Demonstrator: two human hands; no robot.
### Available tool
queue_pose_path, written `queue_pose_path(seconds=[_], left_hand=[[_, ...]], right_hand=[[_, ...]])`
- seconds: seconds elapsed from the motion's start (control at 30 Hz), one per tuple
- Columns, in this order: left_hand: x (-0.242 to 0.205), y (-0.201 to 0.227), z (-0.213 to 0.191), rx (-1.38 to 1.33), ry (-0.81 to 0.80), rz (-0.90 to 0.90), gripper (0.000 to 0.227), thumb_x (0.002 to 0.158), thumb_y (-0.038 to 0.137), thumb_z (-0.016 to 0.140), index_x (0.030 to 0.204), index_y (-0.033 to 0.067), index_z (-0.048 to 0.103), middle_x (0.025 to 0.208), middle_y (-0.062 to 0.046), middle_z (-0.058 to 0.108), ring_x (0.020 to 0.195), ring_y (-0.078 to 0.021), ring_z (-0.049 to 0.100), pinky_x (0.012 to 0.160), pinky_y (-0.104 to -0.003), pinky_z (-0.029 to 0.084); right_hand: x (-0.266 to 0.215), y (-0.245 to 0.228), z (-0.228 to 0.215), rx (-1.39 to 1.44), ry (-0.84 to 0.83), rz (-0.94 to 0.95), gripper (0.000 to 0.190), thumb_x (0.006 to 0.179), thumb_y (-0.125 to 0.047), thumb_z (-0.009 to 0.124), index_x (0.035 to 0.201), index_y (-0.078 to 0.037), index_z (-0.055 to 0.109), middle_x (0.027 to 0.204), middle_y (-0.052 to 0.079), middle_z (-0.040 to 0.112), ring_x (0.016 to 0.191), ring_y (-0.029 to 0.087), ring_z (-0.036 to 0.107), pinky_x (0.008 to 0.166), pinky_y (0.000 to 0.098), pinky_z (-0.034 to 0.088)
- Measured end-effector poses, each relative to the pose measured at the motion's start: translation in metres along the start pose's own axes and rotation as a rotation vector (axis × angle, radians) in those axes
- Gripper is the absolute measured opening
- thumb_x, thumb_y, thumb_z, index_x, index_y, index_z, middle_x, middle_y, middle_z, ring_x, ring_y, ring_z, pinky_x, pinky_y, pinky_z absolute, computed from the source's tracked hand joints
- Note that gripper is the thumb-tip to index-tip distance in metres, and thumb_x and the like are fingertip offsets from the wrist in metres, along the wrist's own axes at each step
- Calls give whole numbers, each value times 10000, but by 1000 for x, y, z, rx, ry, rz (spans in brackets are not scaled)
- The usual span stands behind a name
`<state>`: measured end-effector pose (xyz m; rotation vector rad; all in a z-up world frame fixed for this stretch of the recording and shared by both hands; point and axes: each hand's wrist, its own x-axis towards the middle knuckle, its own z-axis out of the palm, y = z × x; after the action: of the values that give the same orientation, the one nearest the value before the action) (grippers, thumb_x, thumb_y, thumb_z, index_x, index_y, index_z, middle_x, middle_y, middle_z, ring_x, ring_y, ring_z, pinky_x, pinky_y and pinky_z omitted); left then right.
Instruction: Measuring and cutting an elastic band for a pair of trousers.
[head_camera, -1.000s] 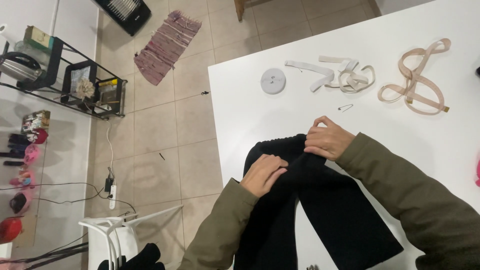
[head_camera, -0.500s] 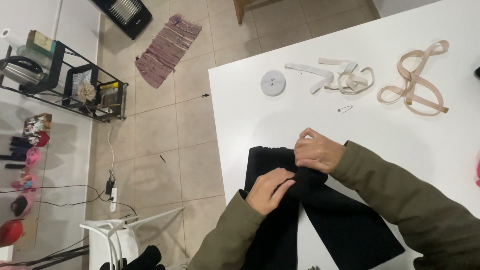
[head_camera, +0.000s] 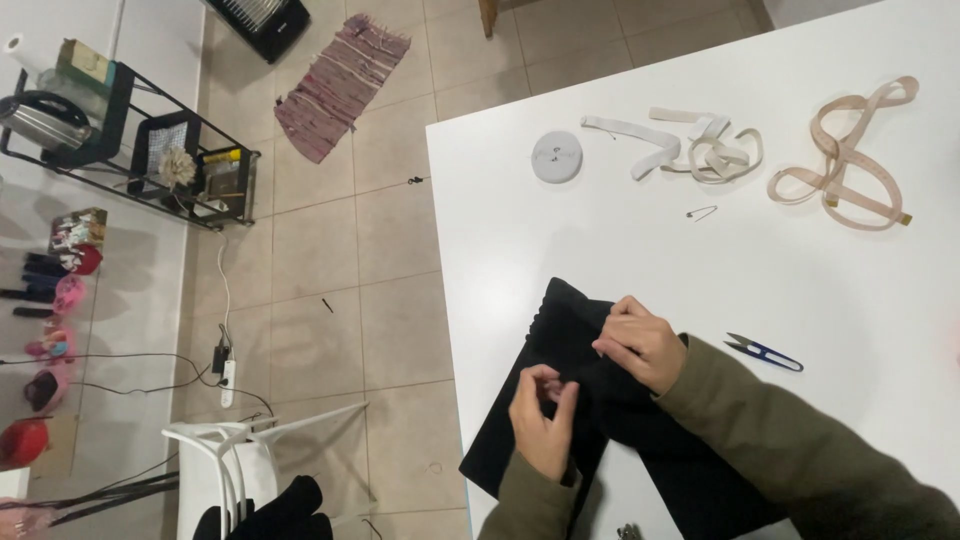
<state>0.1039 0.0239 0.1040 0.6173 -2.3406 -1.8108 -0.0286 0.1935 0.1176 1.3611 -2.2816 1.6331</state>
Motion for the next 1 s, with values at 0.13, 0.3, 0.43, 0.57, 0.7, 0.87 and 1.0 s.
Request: queue_pose_path(seconds=[0.13, 0.3, 0.43, 0.57, 0.7, 0.87, 1.0], left_hand=[[-21, -31, 27, -587, -36, -158, 313, 887, 28, 678, 1133, 98, 498, 1035, -57, 629, 961, -119, 651, 851, -245, 550], [-21, -43, 41, -915, -184, -274, 295, 940, -19, 581, 1235, 4, 573, 1181, -56, 639, 1082, -69, 626, 942, -192, 490], [-21, -57, 34, -758, -107, -189, 265, 941, -36, 569, 1203, -10, 600, 1144, -58, 659, 1048, -64, 641, 919, -194, 502], [-5, -18, 0, -353, 56, 9, 75, 956, -23, 680, 1029, -31, 660, 914, -90, 672, 791, -106, 578, 716, -240, 486], [14, -18, -22, -192, 271, 172, 47, 940, -36, 651, 984, -22, 645, 950, -70, 699, 815, -101, 616, 751, -234, 520], [25, -80, -14, -355, 231, 114, 31, 953, -27, 649, 963, -16, 622, 928, -63, 657, 826, -91, 596, 787, -228, 519], [13, -30, -17, -246, -29, 87, 101, 904, 0, 700, 892, -4, 600, 911, -63, 674, 710, -97, 525, 645, -232, 443]], right_hand=[[-21, -21, 29, -81, 145, 56, 205, 936, -81, 668, 737, -37, 641, 660, 60, 626, 588, 198, 567, 793, 381, 492], [-33, -35, 51, -133, 350, 174, 224, 978, -49, 600, 759, -6, 620, 717, 83, 649, 671, 229, 595, 694, 345, 474], [-32, -40, 46, -168, 322, 62, 222, 965, -52, 607, 747, -15, 593, 718, 84, 633, 675, 227, 612, 717, 370, 445], [-35, -41, 29, -245, 229, -45, 200, 924, -129, 691, 761, -35, 624, 712, 68, 626, 668, 226, 605, 715, 372, 438], [-43, -47, 20, -347, -25, 19, 209, 801, -218, 801, 742, -49, 693, 608, 37, 604, 518, 201, 518, 593, 370, 402], [-48, -71, 15, -351, -133, -148, 246, 833, -212, 811, 679, -106, 652, 562, 12, 538, 505, 182, 476, 593, 367, 386], [-27, -79, 2, -411, -108, -142, 264, 798, -260, 818, 688, -111, 630, 592, 17, 541, 545, 187, 501, 611, 373, 394]])
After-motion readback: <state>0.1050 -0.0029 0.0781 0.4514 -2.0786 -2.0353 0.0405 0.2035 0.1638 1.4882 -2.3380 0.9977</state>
